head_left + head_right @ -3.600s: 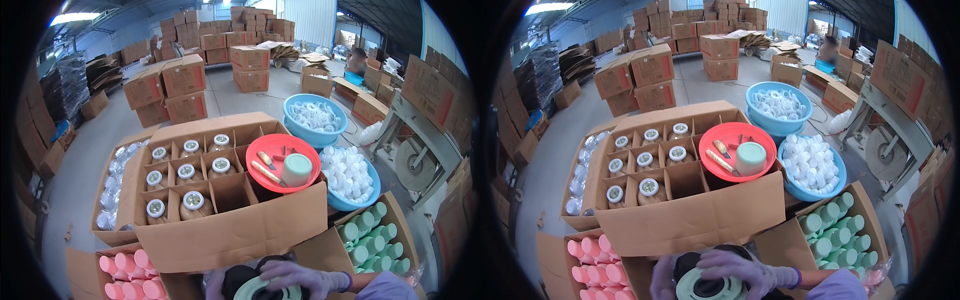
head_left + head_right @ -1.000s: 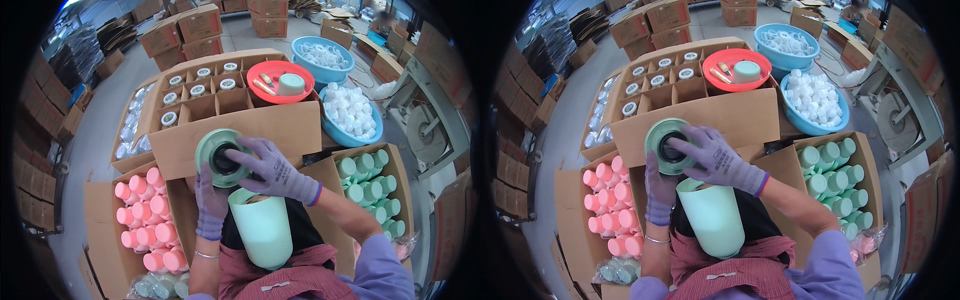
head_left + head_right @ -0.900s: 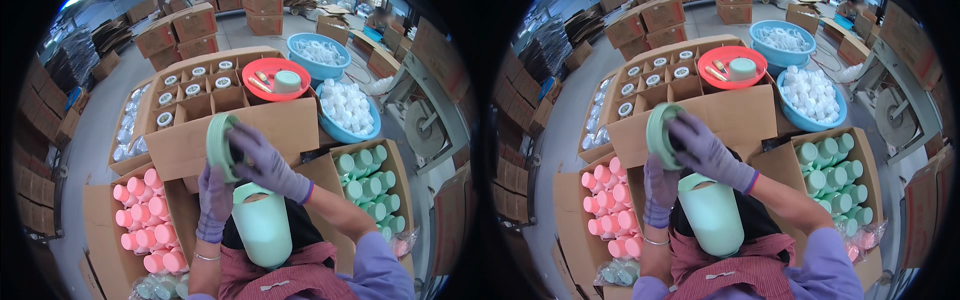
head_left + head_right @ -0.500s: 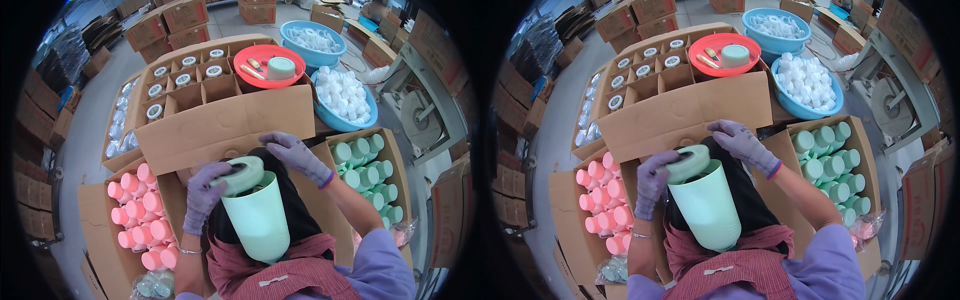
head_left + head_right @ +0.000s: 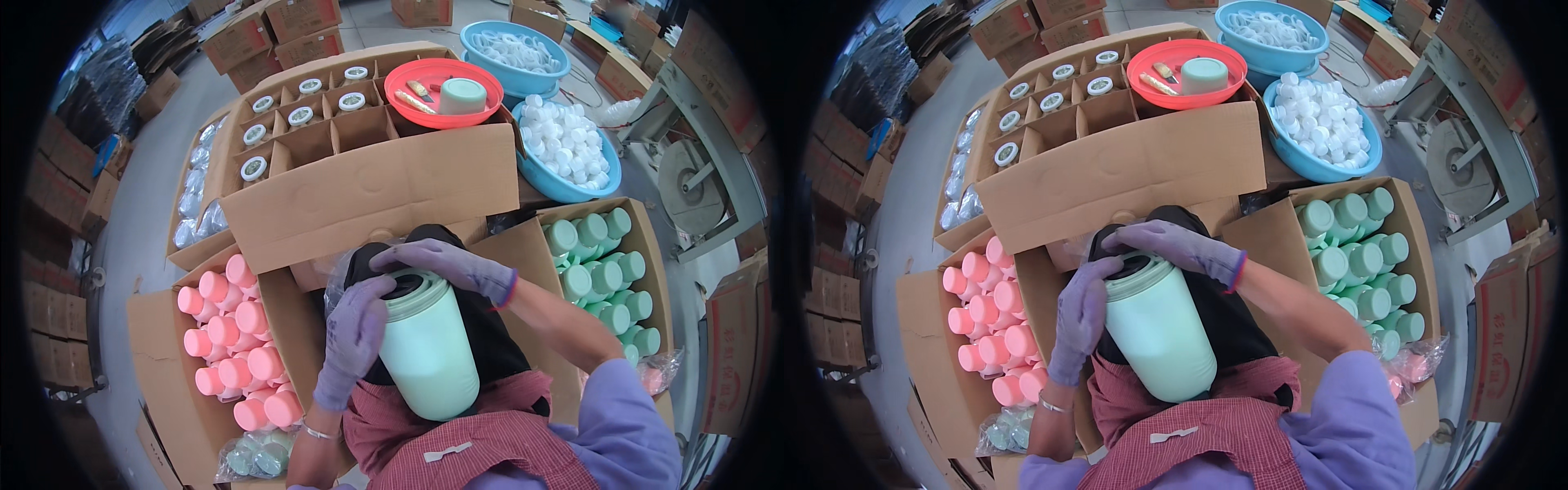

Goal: The person assembles thermos bottles by inserting inner components, screwing on lids, and wrapping each unit in plastic. They handle pink and green bottles one at a time, placing finished units into a cardboard box.

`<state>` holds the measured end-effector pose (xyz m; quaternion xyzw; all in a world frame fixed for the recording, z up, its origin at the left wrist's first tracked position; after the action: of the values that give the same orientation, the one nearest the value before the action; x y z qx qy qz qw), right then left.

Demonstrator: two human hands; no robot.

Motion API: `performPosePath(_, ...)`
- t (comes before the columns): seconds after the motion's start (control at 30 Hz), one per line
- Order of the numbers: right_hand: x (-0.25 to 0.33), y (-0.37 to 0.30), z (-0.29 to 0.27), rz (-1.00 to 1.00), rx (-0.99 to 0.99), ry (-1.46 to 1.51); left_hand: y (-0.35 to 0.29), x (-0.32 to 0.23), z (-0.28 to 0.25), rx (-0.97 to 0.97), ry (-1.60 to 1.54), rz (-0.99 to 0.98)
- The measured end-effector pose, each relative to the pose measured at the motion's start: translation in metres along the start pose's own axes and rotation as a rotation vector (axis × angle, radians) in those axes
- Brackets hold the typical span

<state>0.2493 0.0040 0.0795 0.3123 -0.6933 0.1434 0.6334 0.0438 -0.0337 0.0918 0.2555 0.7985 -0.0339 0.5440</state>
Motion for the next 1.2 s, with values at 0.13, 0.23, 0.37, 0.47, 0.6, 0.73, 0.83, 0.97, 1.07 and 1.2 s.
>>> performPosePath(0.13,0.072,-0.047,-0.003,0.081,-0.012,-0.420,0.019,0.008,0.019,0.082,-0.146,-0.052)
performPosePath(0.23,0.104,-0.096,-0.001,-0.129,-0.055,-0.580,0.023,0.011,0.066,0.185,-1.005,-0.236)
performPosePath(0.37,0.129,-0.143,-0.018,0.036,-0.198,-0.462,0.019,0.031,0.113,0.185,-0.140,0.296)
performPosePath(0.47,0.098,-0.175,-0.022,0.393,-0.634,0.062,-0.003,-0.006,0.107,0.411,-0.133,0.103)
performPosePath(0.6,0.075,-0.180,-0.015,0.326,-0.452,-0.349,-0.028,-0.010,0.086,0.412,-0.350,-0.217)
performPosePath(0.73,0.055,-0.193,0.004,0.351,-0.375,0.121,-0.092,0.036,0.094,0.399,-0.642,-0.903)
performPosePath(0.83,0.078,-0.172,0.005,0.084,-0.178,-0.264,-0.096,0.070,0.106,0.368,-0.715,-0.995)
performPosePath(0.97,0.146,-0.117,0.045,-0.543,0.262,-0.661,-0.088,0.118,0.138,0.515,-1.127,-1.079)
performPosePath(1.07,0.144,-0.119,0.028,-0.518,0.210,-0.664,-0.078,0.066,0.105,0.452,-0.868,-0.895)
performPosePath(1.2,0.088,-0.146,-0.030,0.303,-0.561,0.075,-0.037,-0.029,0.070,-0.023,-0.538,-0.388)
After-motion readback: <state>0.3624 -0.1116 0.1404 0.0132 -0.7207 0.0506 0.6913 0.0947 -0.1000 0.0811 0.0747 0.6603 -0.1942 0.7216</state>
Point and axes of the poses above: each hand's wrist, its own y-axis towards the middle knuckle, its own z-axis out of the palm, x = y × z, the point moved 2 cm from there along y, towards the middle knuckle, and after that the axes turned 6 degrees about -z, right-handed, at the moved point
